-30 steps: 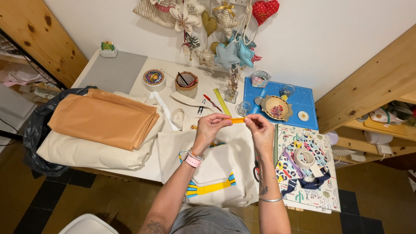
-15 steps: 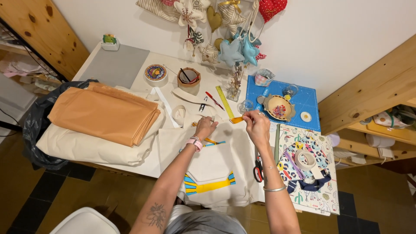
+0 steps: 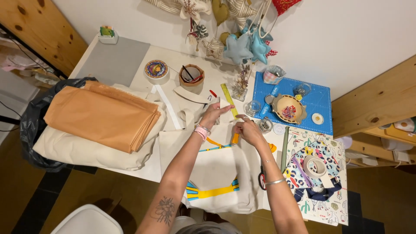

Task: Positioning and sewing decorative fabric strips onto a white tote bag using a sewing machine.

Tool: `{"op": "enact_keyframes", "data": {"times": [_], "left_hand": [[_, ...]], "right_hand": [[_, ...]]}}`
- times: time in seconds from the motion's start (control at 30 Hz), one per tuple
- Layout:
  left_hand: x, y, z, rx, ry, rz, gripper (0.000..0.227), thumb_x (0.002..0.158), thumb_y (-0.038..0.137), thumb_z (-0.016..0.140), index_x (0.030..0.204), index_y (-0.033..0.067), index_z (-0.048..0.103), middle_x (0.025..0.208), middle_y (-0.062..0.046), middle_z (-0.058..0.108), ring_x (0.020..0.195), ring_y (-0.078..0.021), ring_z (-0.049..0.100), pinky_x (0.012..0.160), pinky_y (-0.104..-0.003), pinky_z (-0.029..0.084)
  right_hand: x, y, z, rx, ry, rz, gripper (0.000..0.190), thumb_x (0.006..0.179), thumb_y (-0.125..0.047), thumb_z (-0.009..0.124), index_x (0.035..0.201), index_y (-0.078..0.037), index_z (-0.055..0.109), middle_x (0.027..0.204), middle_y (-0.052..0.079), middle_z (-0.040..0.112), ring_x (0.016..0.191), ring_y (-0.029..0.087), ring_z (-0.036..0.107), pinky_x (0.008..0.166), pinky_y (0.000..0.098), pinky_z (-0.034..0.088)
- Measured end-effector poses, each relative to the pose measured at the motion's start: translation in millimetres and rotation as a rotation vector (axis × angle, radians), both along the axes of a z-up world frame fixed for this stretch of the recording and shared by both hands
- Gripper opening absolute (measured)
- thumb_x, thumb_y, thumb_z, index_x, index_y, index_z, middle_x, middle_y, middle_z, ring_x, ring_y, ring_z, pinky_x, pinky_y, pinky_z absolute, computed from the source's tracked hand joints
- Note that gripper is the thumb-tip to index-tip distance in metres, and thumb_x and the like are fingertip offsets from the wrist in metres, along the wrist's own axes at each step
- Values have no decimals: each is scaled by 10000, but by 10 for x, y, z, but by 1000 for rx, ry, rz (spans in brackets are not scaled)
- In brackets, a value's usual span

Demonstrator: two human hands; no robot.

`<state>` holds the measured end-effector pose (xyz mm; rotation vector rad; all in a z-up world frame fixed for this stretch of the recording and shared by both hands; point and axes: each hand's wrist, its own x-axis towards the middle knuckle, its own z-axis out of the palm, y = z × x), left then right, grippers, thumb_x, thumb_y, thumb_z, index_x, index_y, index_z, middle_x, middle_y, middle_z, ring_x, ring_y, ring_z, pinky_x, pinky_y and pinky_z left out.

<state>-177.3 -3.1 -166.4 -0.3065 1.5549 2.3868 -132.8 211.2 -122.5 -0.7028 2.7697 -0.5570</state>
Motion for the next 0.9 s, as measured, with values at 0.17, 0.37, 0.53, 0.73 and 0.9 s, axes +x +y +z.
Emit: {"op": "enact_keyframes", "data": {"times": [0.17, 0.37, 0.53, 0.73, 0.9], "left_hand": [[719, -336, 1101, -106, 143, -43, 420, 986, 369, 858, 1270, 65, 803, 1182, -121, 793, 1146, -173, 686, 1099, -363, 561], [1507, -720, -52, -905, -153, 167, 880, 895, 275, 870, 1583, 131, 340, 1467, -254, 521, 1354, -451, 583, 1188, -539, 488], [1417, -90, 139, -1204, 681, 301, 520, 1009, 118, 719, 1495, -11, 590, 1548, -283, 481, 1507, -529, 418, 1282, -592, 308], [766, 299, -1002, -1273, 476, -387, 331, 963, 443, 769, 1207, 221, 799, 1072, -105, 782, 1113, -413, 770, 998, -514, 607], [1110, 397, -1022, -1266, 594, 42, 235, 935, 374, 799, 996, 165, 709, 895, -77, 655, 890, -353, 727, 878, -473, 582]], "right_hand": [[-232, -88, -371, -30, -75, 51, 84, 972, -114, 729, 936, -127, 804, 1250, 106, 749, 1125, 447, 755, 974, 588, 595], [-178, 3, -466, -45, -97, 96, 56, 977, -126, 743, 963, -119, 797, 1030, 148, 794, 1070, 426, 766, 968, 577, 599], [-148, 50, -650, -36, -64, 132, 55, 982, -172, 751, 937, -148, 772, 986, 122, 790, 1018, 414, 771, 923, 559, 626], [-293, 71, -315, -41, -34, 106, 68, 1003, -186, 740, 968, -136, 770, 969, 141, 785, 1013, 442, 767, 911, 573, 627], [-265, -129, -285, -219, 351, -57, 56, 1104, -261, 673, 1082, -240, 721, 912, 78, 757, 947, 342, 766, 897, 483, 617]]}}
